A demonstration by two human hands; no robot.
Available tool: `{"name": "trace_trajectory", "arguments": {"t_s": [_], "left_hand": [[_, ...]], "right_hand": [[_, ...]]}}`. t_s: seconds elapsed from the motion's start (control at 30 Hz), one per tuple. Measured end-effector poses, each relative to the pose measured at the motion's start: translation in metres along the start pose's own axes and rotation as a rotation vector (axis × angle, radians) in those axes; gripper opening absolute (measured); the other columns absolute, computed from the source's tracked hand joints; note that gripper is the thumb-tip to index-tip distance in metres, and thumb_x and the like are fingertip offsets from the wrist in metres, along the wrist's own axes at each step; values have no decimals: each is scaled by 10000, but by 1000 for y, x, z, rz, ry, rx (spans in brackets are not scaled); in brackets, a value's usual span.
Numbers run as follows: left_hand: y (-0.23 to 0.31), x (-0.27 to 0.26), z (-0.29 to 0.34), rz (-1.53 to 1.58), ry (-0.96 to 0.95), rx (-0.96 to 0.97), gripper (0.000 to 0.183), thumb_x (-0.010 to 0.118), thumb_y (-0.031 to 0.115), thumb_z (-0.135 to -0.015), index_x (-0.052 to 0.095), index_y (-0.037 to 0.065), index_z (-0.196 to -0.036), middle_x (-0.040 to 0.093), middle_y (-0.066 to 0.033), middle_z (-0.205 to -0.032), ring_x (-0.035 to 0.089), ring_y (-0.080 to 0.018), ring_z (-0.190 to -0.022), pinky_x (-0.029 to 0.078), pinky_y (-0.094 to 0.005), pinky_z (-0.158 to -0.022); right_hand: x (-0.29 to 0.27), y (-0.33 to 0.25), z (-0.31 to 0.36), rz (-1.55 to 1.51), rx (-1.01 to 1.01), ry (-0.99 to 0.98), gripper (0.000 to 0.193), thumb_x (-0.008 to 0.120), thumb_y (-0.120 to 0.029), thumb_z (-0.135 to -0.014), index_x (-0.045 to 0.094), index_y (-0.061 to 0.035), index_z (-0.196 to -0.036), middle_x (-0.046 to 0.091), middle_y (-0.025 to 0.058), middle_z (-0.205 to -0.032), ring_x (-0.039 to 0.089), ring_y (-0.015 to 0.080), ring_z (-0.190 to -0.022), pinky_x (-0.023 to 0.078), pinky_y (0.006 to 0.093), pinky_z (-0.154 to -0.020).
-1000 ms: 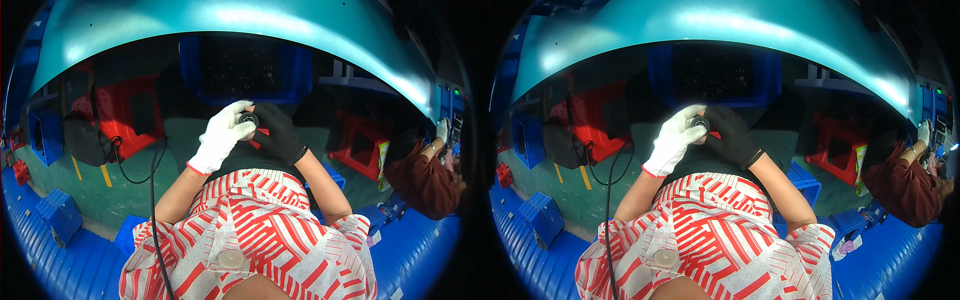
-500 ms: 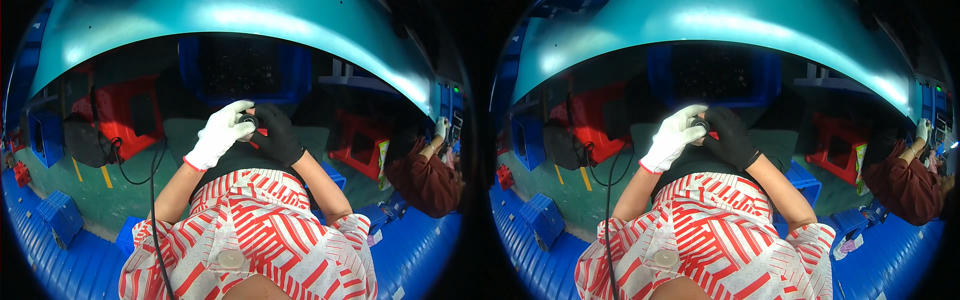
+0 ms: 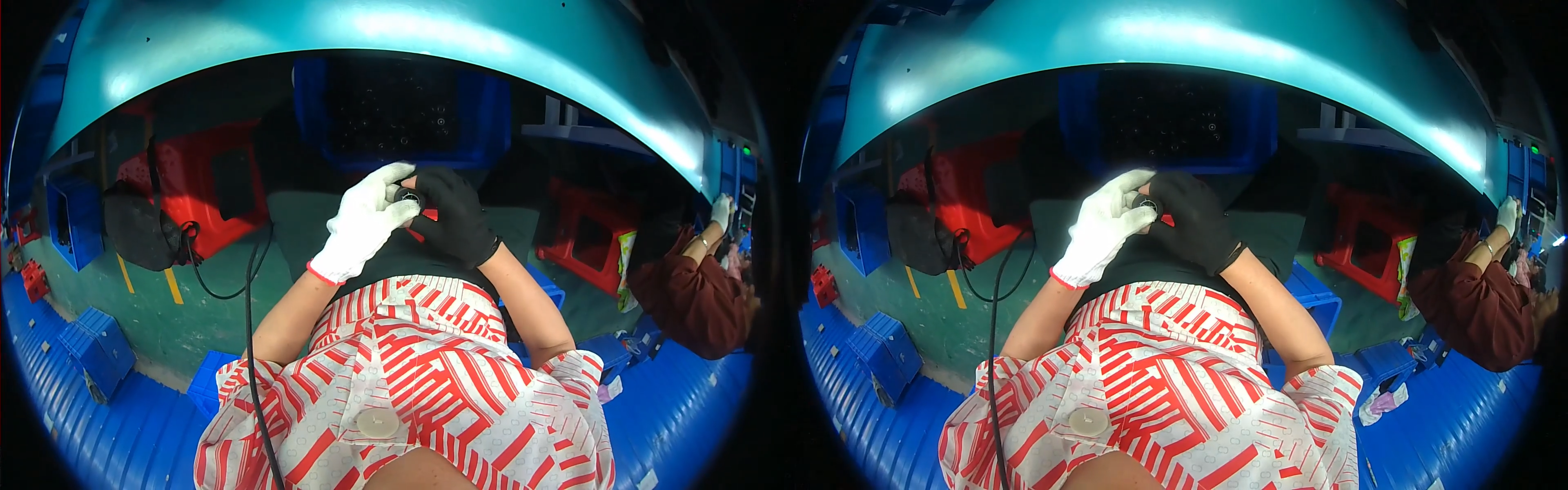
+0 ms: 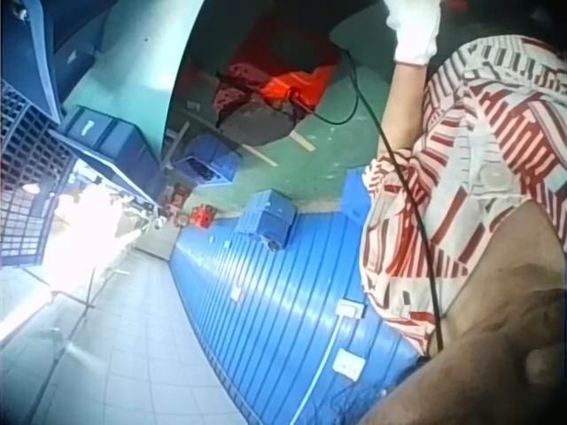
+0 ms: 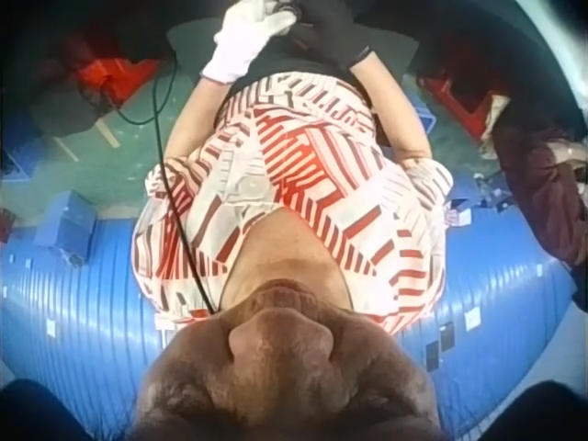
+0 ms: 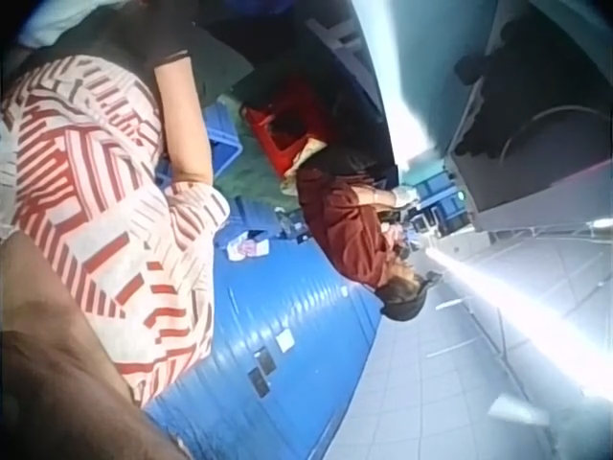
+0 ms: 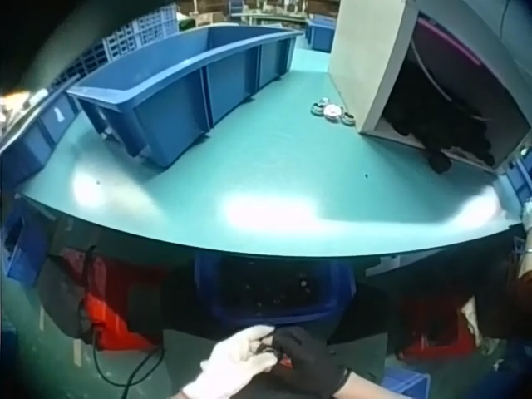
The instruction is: Assembling small metal components into circular black rubber parts at a factory workstation.
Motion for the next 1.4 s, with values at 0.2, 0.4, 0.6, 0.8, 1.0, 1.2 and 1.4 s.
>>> {"name": "trace_trajectory", "arguments": {"t_s": [0.2, 0.4, 0.6, 0.8, 1.0, 1.2, 1.4], "left_hand": [[2, -3, -4, -110, -11, 4, 503, 650, 68, -838, 466, -31, -1296, 641, -77, -832, 601, -112, -726, 487, -231, -706], [8, -10, -8, -152, -87, -1, 483, 643, 67, -838, 480, -32, -1281, 659, -90, -861, 633, -122, -767, 499, -240, -715], [6, -8, 0, 206, -122, -19, 453, 591, 37, -855, 471, -46, -1284, 635, -165, -1011, 658, -176, -842, 551, -270, -751], [-4, -12, -2, 409, -105, -78, 428, 550, 18, -876, 456, -69, -1285, 599, -195, -1096, 662, -204, -878, 577, -301, -775], [0, -9, 2, 4, 36, 105, 430, 567, 64, -893, 458, -69, -1287, 631, -159, -1051, 651, -194, -910, 530, -268, -810], [21, -7, 11, 229, 184, 146, 441, 579, -1, -881, 442, -82, -1292, 653, -113, -912, 633, -140, -820, 516, -278, -796], [17, -9, 16, -371, 132, 546, 654, 773, 18, -687, 496, -21, -1278, 560, -167, -1233, 603, -263, -1055, 481, -349, -905]], "right_hand": [[5, 4, 3, 30, -24, 60, 489, 812, -106, -647, 587, -52, -1079, 591, 112, -1035, 599, 263, -884, 488, 324, -761], [3, 3, 0, -96, 58, 7, 412, 788, -137, -687, 602, -61, -1047, 608, 124, -997, 593, 294, -918, 483, 353, -779], [-2, 9, 4, -166, 109, 58, 456, 799, -166, -693, 598, -58, -1088, 614, 129, -1013, 631, 279, -886, 508, 337, -760], [2, 10, 3, -196, 144, 99, 485, 813, -202, -683, 597, -55, -1093, 614, 130, -1009, 632, 281, -883, 507, 338, -756], [-3, 1, -2, -6, 91, 56, 508, 781, -199, -728, 577, -51, -1170, 611, 141, -1007, 617, 280, -932, 499, 342, -774], [0, 14, 9, -899, 465, 50, 493, 660, -233, -833, 523, 3, -1242, 614, 136, -1064, 613, 229, -946, 500, 325, -811], [2, 8, 9, -1759, 607, -51, 495, 529, -297, -892, 512, 52, -1243, 633, 157, -1056, 631, 228, -930, 524, 329, -814]]}}
Point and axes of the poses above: each hand's wrist, its own z-axis away from the middle knuckle, its own x-axis out of the palm, y = z × x, the point moved 2 cm from there along -z, towards the middle knuckle
